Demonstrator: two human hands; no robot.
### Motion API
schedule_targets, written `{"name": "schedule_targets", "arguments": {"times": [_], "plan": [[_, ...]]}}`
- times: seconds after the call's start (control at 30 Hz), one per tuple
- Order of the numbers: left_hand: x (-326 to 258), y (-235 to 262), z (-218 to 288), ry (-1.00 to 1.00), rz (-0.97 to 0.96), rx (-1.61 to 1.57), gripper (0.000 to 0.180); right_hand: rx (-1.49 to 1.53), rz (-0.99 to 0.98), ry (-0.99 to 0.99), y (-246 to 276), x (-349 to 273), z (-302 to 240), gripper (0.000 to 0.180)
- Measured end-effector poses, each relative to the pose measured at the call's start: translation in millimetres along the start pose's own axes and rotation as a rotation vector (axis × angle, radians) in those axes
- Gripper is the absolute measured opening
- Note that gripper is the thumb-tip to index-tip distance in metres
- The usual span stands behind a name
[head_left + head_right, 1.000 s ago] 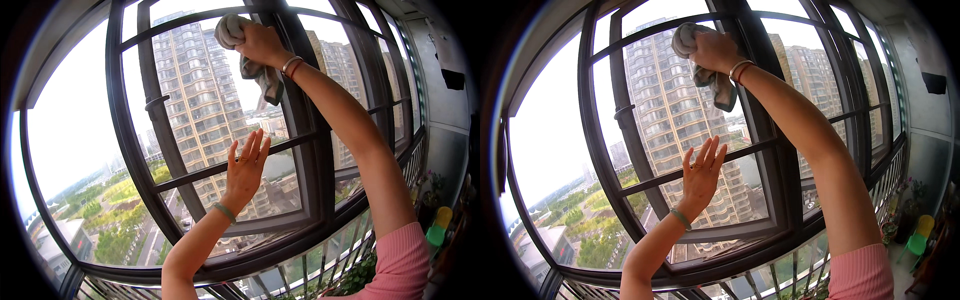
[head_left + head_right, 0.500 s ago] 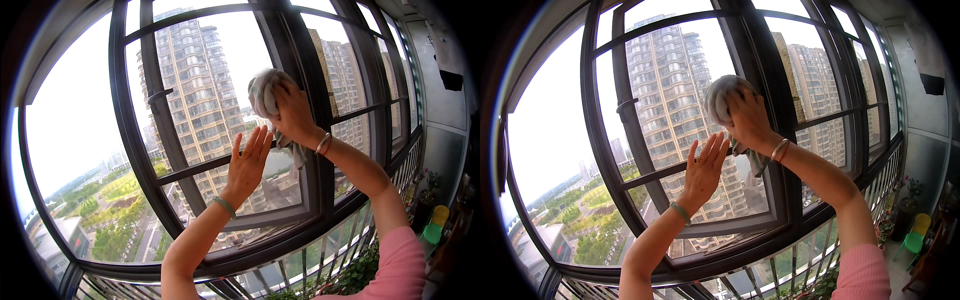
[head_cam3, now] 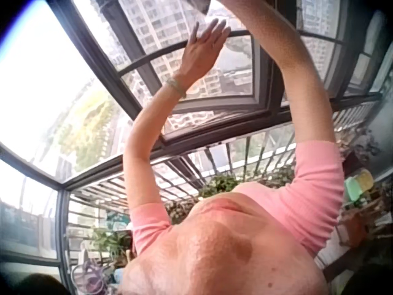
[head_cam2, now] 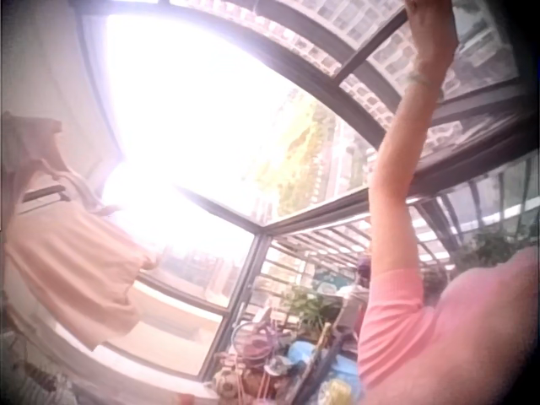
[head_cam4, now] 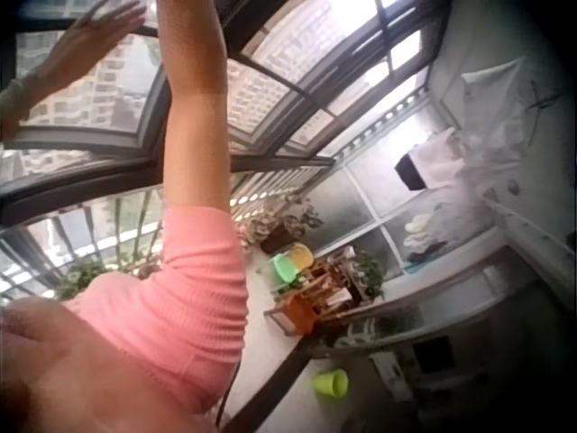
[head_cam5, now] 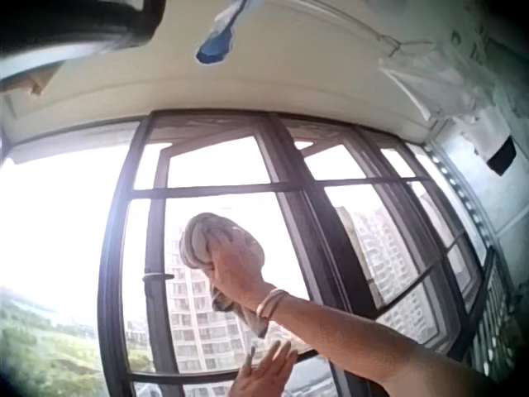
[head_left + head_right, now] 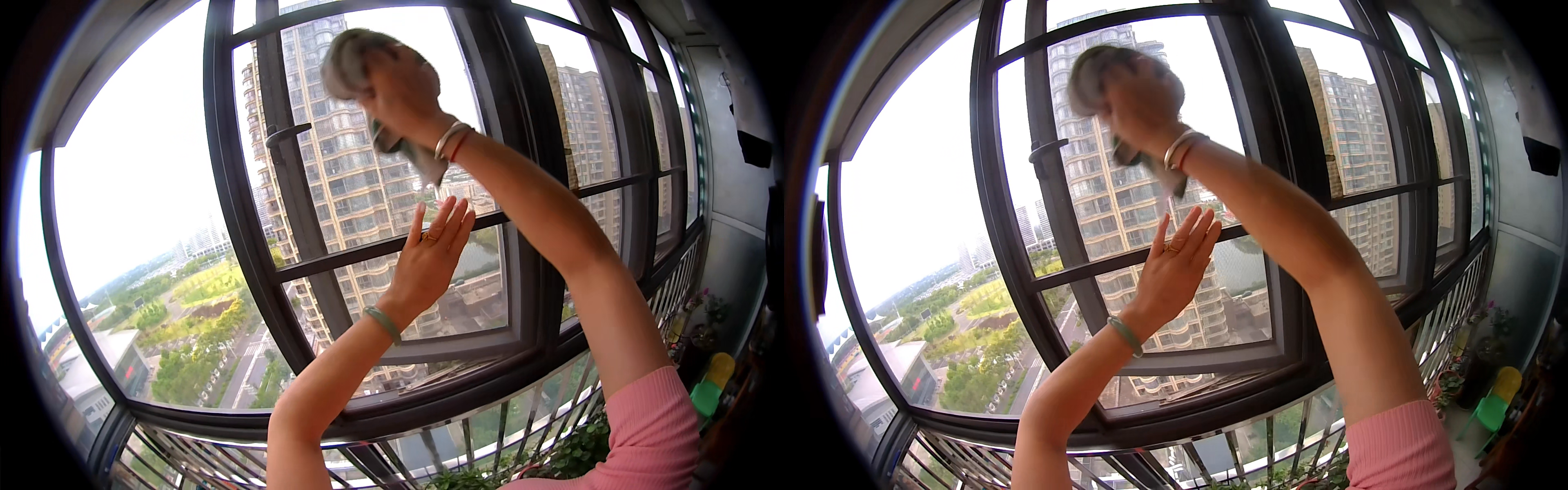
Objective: The person wipes the window frame and glass panes with a cloth. They dip the cloth into a green basin of water to rinse it, wring it out, and then continue wiping the window frame and glass.
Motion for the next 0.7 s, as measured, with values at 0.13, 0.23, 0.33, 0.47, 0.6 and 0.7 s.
{"name": "schedule_targets", "arguments": {"times": [0.13, 0.23, 0.33, 0.47, 0.6, 0.7], "plan": [[10.2, 68.2, -13.3, -0.186, 0.362, 0.026, 0.054, 0.049, -0.019, 0.143, 2.6, -17.3, -37.0, 0.048], [19.3, 95.1, -67.5, 0.069, 0.267, 0.163, 0.045, 0.02, -0.002, 0.171, 0.7, 0.0, -21.9, 0.055], [1.1, 89.9, -90.8, 0.117, 0.088, 0.323, 0.071, -0.213, 0.106, 0.095, 8.5, 34.1, 11.9, 0.03], [8.4, 85.8, -116.9, 0.233, -0.013, 0.359, 0.098, -0.056, 0.153, 0.054, 3.5, 52.7, 27.3, 0.018], [-3.2, 95.9, -130.3, 0.246, -0.153, 0.424, 0.096, 0.131, -0.088, 0.216, -11.3, 21.4, -65.3, 0.037], [-3.6, 107.9, -131.2, 0.184, -0.123, 0.476, 0.077, 0.21, -0.199, 0.388, -7.0, 17.4, -98.2, 0.037]]}}
Point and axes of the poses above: each hand's wrist, its own x-axis towards the middle knuckle, its own y-axis out of the back of the hand, z = x × y, the point moved 8 cm from there along x, towards the middle knuckle, and after that the axes turned 6 degrees about z, right-handed, at the moved point
